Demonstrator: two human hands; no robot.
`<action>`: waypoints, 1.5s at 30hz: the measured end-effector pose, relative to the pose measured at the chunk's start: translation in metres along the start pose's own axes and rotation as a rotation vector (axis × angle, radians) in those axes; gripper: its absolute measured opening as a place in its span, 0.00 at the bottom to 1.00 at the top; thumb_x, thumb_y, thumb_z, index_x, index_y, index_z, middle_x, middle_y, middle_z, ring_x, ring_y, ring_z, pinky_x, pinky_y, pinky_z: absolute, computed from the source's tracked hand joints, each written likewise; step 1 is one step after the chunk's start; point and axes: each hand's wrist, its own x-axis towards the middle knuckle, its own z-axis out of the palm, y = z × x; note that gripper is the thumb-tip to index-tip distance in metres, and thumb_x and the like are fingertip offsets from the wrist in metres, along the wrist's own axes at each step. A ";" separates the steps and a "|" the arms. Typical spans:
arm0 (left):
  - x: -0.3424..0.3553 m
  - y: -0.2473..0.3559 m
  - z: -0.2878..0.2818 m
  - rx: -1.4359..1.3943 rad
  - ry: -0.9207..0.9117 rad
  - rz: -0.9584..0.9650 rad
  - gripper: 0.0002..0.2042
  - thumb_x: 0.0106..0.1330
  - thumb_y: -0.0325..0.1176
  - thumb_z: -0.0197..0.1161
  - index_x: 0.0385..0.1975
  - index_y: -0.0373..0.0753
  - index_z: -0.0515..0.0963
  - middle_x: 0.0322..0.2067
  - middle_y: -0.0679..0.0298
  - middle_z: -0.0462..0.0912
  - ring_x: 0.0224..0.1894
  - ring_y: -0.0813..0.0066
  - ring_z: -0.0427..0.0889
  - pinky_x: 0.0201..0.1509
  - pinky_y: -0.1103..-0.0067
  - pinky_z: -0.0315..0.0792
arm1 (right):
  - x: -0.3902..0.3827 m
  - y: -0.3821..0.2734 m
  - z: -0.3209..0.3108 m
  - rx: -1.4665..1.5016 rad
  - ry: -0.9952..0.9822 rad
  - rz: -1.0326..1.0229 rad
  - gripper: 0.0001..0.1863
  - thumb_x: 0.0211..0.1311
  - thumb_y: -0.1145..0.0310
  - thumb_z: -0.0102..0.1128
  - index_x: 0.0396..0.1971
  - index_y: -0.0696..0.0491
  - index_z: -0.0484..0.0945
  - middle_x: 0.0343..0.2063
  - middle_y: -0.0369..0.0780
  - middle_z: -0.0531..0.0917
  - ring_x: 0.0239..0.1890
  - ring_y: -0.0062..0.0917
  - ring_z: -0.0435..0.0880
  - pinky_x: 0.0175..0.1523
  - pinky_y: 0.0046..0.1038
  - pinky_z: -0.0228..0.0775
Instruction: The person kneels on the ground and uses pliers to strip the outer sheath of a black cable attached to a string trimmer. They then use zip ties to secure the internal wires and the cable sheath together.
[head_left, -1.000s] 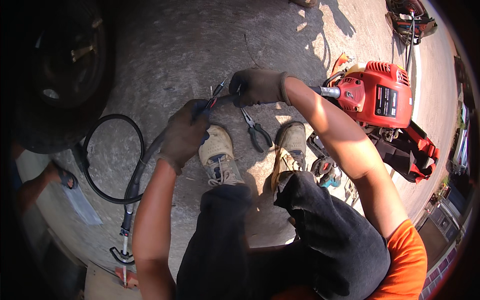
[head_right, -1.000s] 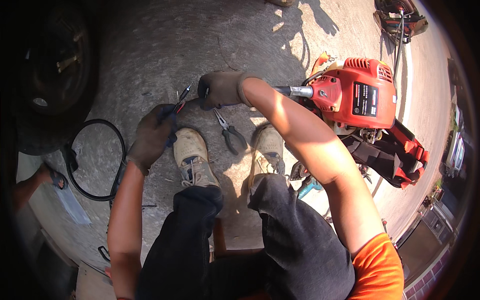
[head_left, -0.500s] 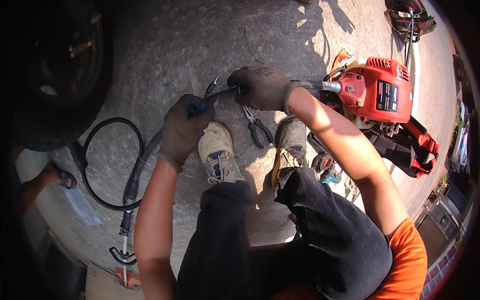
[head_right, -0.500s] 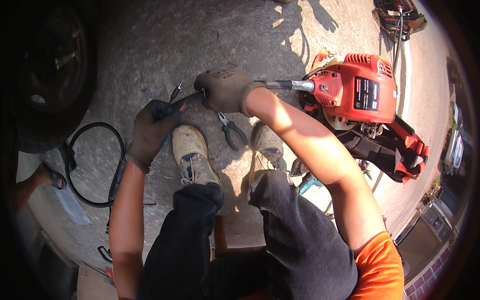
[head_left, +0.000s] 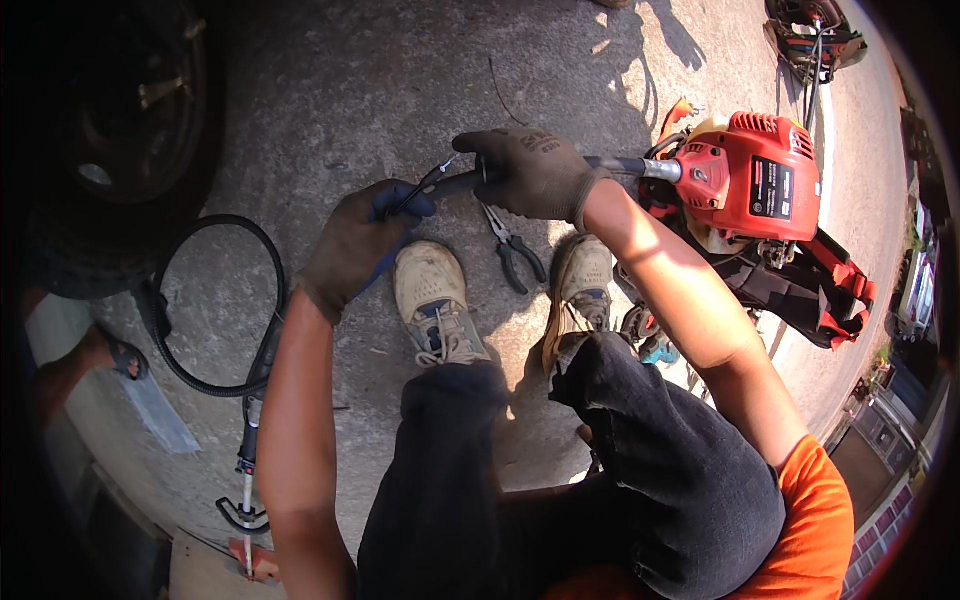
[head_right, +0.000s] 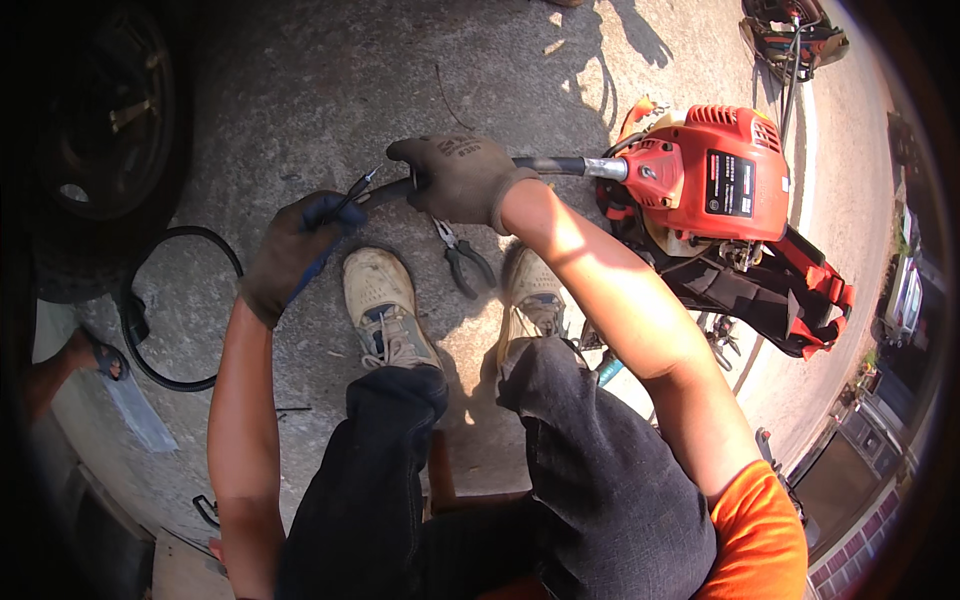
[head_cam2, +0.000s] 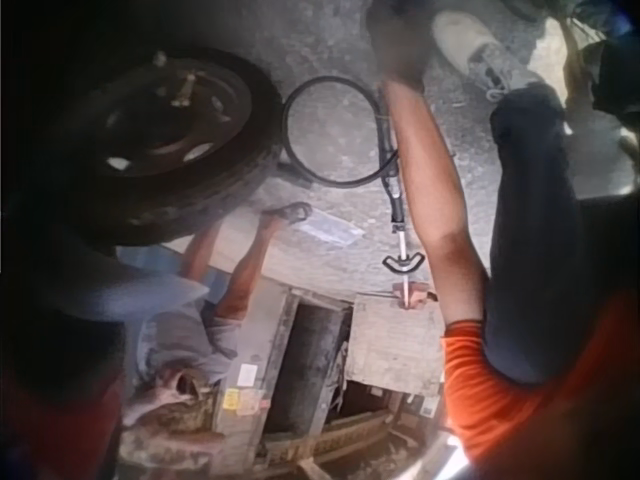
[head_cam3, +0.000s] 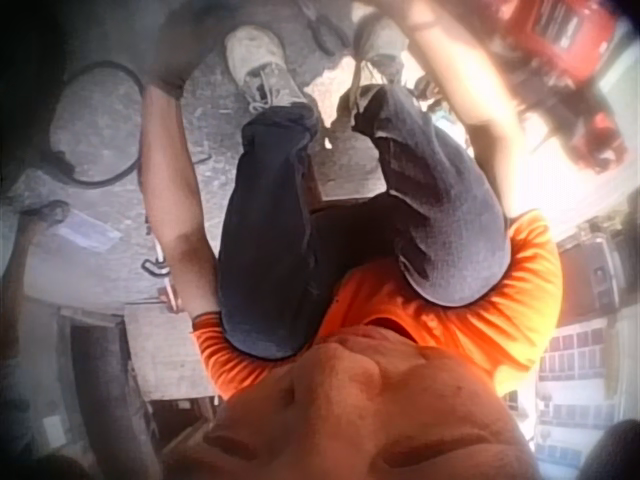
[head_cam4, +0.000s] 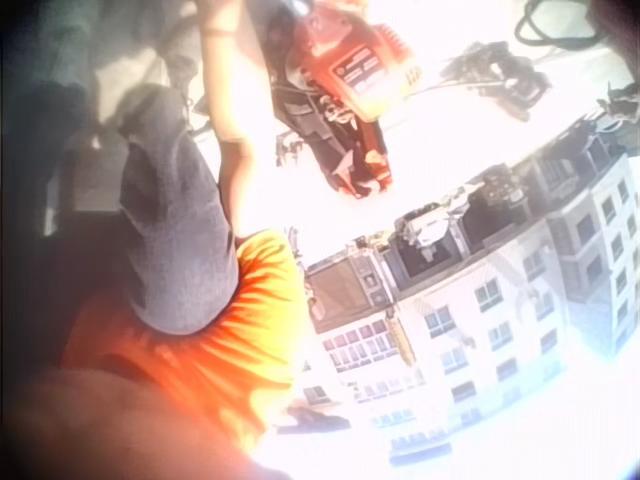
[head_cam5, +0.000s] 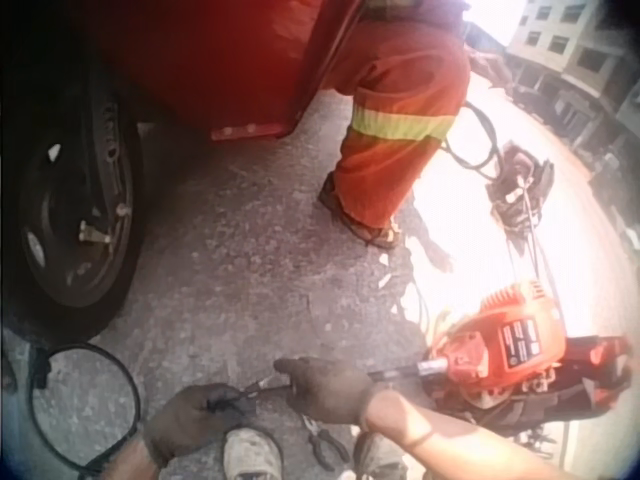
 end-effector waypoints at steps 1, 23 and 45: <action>0.000 0.004 0.003 0.034 0.021 0.001 0.11 0.71 0.31 0.60 0.49 0.36 0.82 0.38 0.67 0.84 0.40 0.79 0.79 0.46 0.78 0.73 | -0.001 0.002 0.001 0.016 0.014 -0.012 0.30 0.58 0.61 0.67 0.62 0.46 0.77 0.46 0.43 0.87 0.52 0.37 0.86 0.58 0.37 0.78; 0.040 0.000 0.013 0.789 0.125 0.328 0.18 0.65 0.34 0.63 0.55 0.47 0.84 0.44 0.52 0.82 0.47 0.51 0.84 0.51 0.63 0.77 | 0.012 0.014 -0.013 0.125 -0.172 0.064 0.34 0.61 0.51 0.67 0.67 0.40 0.72 0.56 0.39 0.85 0.58 0.35 0.84 0.65 0.34 0.74; 0.052 0.007 0.007 0.958 -0.006 0.338 0.18 0.68 0.33 0.60 0.58 0.54 0.79 0.52 0.60 0.81 0.53 0.57 0.84 0.58 0.64 0.78 | 0.014 0.011 -0.021 -0.023 -0.306 0.179 0.27 0.58 0.48 0.65 0.55 0.45 0.81 0.44 0.46 0.88 0.51 0.43 0.87 0.56 0.40 0.78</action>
